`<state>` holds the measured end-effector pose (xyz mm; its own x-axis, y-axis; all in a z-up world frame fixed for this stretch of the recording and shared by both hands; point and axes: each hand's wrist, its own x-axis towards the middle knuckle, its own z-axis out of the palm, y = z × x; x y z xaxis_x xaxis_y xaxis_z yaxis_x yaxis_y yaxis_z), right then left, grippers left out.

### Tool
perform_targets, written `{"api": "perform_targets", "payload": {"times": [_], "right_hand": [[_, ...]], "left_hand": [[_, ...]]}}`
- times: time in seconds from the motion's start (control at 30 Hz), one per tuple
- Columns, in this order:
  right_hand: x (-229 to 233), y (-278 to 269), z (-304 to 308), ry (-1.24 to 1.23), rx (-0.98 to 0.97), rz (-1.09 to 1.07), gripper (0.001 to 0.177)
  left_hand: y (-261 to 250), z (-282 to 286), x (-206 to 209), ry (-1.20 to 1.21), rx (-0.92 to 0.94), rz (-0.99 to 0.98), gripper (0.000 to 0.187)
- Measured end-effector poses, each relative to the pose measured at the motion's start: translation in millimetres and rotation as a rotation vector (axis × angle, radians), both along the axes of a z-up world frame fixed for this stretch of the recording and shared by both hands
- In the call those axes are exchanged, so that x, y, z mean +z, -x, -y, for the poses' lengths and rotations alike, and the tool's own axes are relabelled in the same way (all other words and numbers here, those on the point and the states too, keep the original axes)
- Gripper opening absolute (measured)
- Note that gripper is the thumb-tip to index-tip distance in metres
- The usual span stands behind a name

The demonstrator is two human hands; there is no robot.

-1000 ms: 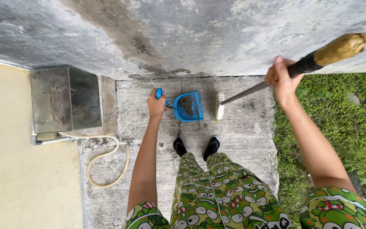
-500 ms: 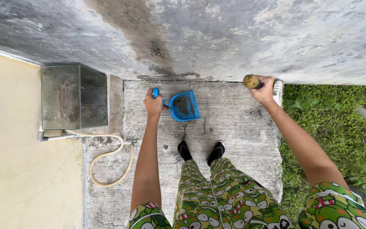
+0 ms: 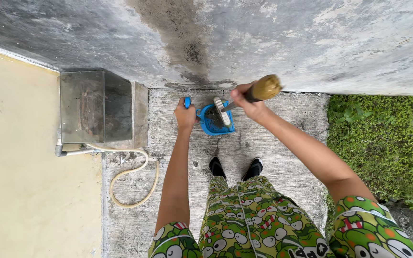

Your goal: The person sweeps dirt and debris from a concrete outdoor floor into a blue dustpan using a brush on a long handle, repeatedly sweeping the same area to collect the waste.

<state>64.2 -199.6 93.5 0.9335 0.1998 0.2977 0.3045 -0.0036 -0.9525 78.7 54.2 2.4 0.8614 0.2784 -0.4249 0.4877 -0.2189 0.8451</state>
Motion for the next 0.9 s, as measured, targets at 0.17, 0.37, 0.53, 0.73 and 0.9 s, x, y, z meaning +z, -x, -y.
{"api": "perform_targets", "payload": {"times": [0.17,0.37,0.53,0.73,0.9], "right_hand": [[60.1,21.2,52.8,-0.075,-0.139,-0.077,0.061],[69.2,39.6,114.6,0.008,-0.384,-0.139,0.059],[-11.5,29.5,124.6,0.154,-0.510,-0.224,0.040],[-114.3,29.9,65.1,0.497,-0.343,0.072,0.007],[-93.6,13.8,-49.8,0.327,-0.234,0.025,0.021]], "left_hand": [[-8.6,-9.6,-2.6,-0.023,0.000,-0.023,0.025],[-11.2,-48.6,0.9,-0.062,0.000,-0.011,0.031],[-14.7,-70.9,5.9,-0.062,0.012,0.013,0.025],[-14.4,-70.7,-2.2,-0.050,-0.010,0.070,0.025],[-16.5,-67.7,-4.4,-0.057,-0.010,0.054,0.030]]}}
